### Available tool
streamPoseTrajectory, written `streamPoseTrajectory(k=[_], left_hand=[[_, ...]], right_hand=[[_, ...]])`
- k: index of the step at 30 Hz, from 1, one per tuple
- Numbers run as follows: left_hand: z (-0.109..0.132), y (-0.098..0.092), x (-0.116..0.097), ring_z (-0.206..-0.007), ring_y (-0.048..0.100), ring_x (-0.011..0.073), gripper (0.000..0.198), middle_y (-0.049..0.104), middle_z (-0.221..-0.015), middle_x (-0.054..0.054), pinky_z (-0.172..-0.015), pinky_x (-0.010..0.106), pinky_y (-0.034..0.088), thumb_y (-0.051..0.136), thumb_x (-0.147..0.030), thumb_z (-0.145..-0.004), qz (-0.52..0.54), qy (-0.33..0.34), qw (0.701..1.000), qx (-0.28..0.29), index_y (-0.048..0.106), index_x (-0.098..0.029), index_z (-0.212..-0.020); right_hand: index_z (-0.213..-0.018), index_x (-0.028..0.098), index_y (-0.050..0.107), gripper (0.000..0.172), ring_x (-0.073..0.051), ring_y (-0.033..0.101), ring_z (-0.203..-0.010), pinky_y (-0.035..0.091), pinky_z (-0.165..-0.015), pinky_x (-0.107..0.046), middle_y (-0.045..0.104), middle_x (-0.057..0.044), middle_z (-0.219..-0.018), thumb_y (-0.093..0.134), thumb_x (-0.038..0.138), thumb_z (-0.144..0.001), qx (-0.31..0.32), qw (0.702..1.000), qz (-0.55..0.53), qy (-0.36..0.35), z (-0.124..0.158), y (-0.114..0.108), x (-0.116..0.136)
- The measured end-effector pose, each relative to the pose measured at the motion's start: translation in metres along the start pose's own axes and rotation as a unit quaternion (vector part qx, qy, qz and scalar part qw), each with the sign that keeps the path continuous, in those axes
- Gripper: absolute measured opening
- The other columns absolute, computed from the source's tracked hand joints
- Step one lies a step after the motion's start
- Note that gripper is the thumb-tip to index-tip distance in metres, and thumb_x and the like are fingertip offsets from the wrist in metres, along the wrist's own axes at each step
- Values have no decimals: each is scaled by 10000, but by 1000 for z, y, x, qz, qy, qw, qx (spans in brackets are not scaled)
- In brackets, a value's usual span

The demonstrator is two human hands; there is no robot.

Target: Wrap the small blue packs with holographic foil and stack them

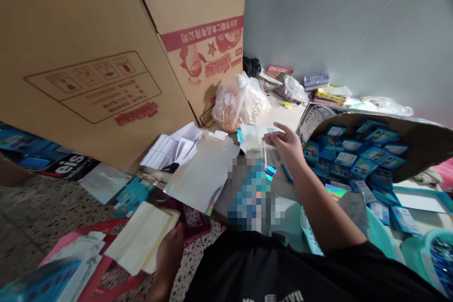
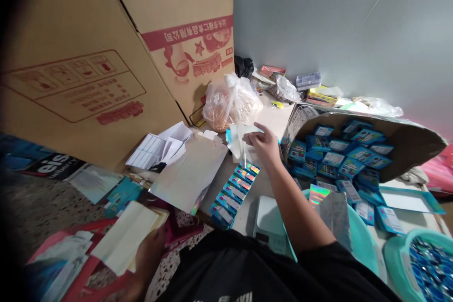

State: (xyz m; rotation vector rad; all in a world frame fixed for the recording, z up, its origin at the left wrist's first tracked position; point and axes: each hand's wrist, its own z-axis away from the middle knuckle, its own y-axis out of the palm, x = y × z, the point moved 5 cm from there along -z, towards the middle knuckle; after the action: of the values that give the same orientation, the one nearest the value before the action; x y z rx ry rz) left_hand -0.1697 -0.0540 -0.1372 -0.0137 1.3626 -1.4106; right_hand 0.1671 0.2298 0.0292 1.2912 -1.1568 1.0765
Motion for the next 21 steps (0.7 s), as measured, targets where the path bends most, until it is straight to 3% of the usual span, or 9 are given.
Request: streamPoseTrajectory(k=[3, 4, 8, 9, 11, 13, 14, 18, 21], left_hand=[[-19, 13, -46, -1084, 634, 302, 432, 740, -982, 89, -971, 412, 453, 391, -500, -880, 126, 15, 992, 11, 706, -205, -877], [-20, 23, -66, -1145, 599, 323, 471, 722, -1067, 144, -1030, 441, 404, 439, -528, -850, 238, 20, 970, 54, 707, -152, -940], [4, 50, -152, -1160, 604, 306, 628, 692, -1175, 154, -1020, 426, 429, 625, -651, -713, 342, 70, 917, 193, 683, -168, -1111], [18, 52, -169, -1097, 639, 306, 711, 702, -1140, 164, -962, 439, 471, 575, -721, -717, 374, 71, 892, 244, 663, -163, -1150], [52, 56, -197, -1088, 637, 311, 817, 682, -1155, 176, -976, 464, 458, 531, -773, -731, 500, 31, 757, 421, 602, -149, -1255], [75, 48, -209, -998, 662, 284, 753, 702, -1054, 130, -936, 441, 479, 621, -695, -736, 561, 1, 673, 482, 587, -171, -1275], [81, 44, -210, -934, 671, 257, 696, 706, -982, 94, -899, 409, 495, 695, -615, -724, 574, -10, 662, 482, 595, -186, -1262], [70, 36, -199, -637, 614, 123, 615, 650, -709, -19, -648, 237, 480, 867, -330, -593, 570, -28, 730, 375, 641, -184, -1147], [50, 28, -184, -481, 504, 63, 565, 633, -626, -37, -485, 181, 368, 891, -379, -523, 555, -29, 800, 226, 655, -151, -982]], right_hand=[[-1014, 190, 674, 430, -146, 681, -697, 557, -756, -312, 702, 3, -724, 832, 364, -654, 95, 987, -109, 73, 48, 25, 29], [-933, 188, 696, 373, -137, 664, -664, 554, -726, -295, 681, 12, -688, 844, 361, -638, 132, 976, -139, 105, 64, 33, 35], [-663, 205, 631, 338, -117, 555, -534, 495, -550, -243, 551, 38, -549, 872, 420, -563, 193, 942, -197, 192, 109, 44, 39], [-625, 210, 597, 379, -115, 521, -508, 467, -509, -238, 520, 40, -529, 871, 459, -547, 184, 943, -193, 200, 115, 44, 37], [-570, 216, 535, 456, -107, 444, -458, 401, -443, -232, 467, 41, -501, 840, 554, -544, 171, 948, -169, 207, 122, 42, 32], [-527, 216, 485, 507, -97, 389, -435, 354, -422, -232, 436, 41, -489, 804, 609, -566, 181, 947, -148, 219, 126, 44, 26], [-511, 216, 462, 521, -96, 383, -435, 349, -430, -234, 426, 42, -486, 797, 610, -579, 186, 945, -148, 226, 127, 44, 23], [-513, 212, 439, 509, -101, 417, -459, 373, -480, -240, 421, 58, -472, 834, 524, -590, 151, 948, -179, 218, 122, 39, 19], [-537, 200, 490, 440, -86, 417, -451, 378, -495, -228, 463, 64, -455, 843, 447, -628, 125, 968, -142, 163, 115, 31, 20]])
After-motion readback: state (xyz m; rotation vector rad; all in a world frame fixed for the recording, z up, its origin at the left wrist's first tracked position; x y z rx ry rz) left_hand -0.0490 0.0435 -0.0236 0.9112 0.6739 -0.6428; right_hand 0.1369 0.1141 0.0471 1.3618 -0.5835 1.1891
